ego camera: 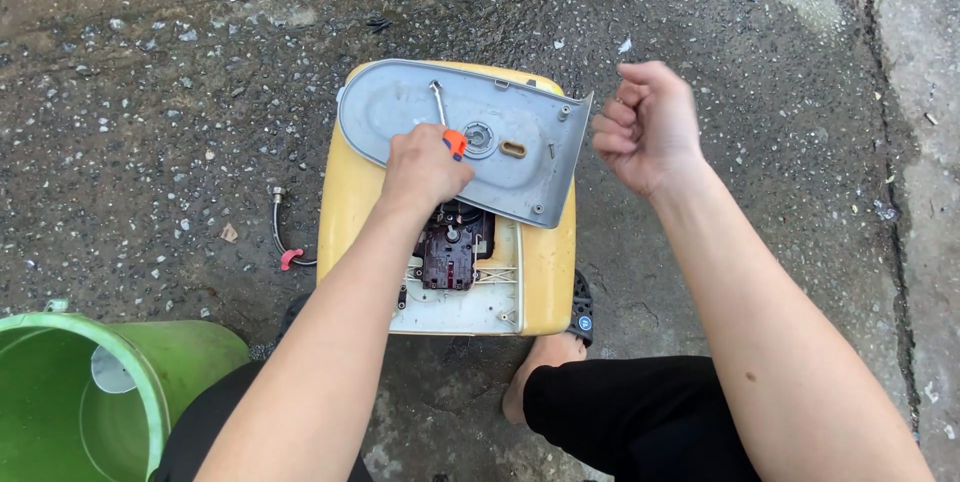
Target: Reassembling a small appliance by fastening internal components with a screwdriver and fitting the outer casing.
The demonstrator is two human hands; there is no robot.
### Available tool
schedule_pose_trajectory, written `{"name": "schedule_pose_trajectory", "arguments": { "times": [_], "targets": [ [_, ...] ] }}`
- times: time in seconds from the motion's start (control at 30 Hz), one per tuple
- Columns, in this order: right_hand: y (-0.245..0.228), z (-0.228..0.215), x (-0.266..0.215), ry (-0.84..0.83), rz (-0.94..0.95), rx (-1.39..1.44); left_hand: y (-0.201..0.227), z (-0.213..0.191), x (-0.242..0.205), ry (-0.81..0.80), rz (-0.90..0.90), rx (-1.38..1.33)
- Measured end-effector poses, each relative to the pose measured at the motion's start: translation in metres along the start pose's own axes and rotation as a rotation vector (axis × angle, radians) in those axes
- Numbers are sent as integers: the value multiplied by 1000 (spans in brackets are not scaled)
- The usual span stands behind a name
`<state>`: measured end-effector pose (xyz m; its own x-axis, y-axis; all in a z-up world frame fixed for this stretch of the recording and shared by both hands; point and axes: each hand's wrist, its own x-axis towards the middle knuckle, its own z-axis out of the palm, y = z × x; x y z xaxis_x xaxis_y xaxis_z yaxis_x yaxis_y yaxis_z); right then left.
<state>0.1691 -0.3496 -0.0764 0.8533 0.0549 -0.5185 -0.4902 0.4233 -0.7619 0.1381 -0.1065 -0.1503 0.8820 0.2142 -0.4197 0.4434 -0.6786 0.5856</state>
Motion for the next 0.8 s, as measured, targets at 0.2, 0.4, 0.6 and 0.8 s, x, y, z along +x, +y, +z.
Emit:
{"name": "schedule_pose_trajectory", "arguments": {
  "times": [0.2, 0.4, 0.6, 0.8],
  "targets": [
    [28, 23, -5, 27, -577, -1555, -10, -22, -2, -70, -80, -236],
    [37, 21, 18, 47, -532, -1531, -4, -48, -27, -92, 20, -787],
    [-3, 38, -10, -114, -203, -263, 17, -120, -87, -155, 372, -872],
    [17, 48, -9, 161, -521, -1607, -7, -132, -101, -113, 446, -751]
  ]
}}
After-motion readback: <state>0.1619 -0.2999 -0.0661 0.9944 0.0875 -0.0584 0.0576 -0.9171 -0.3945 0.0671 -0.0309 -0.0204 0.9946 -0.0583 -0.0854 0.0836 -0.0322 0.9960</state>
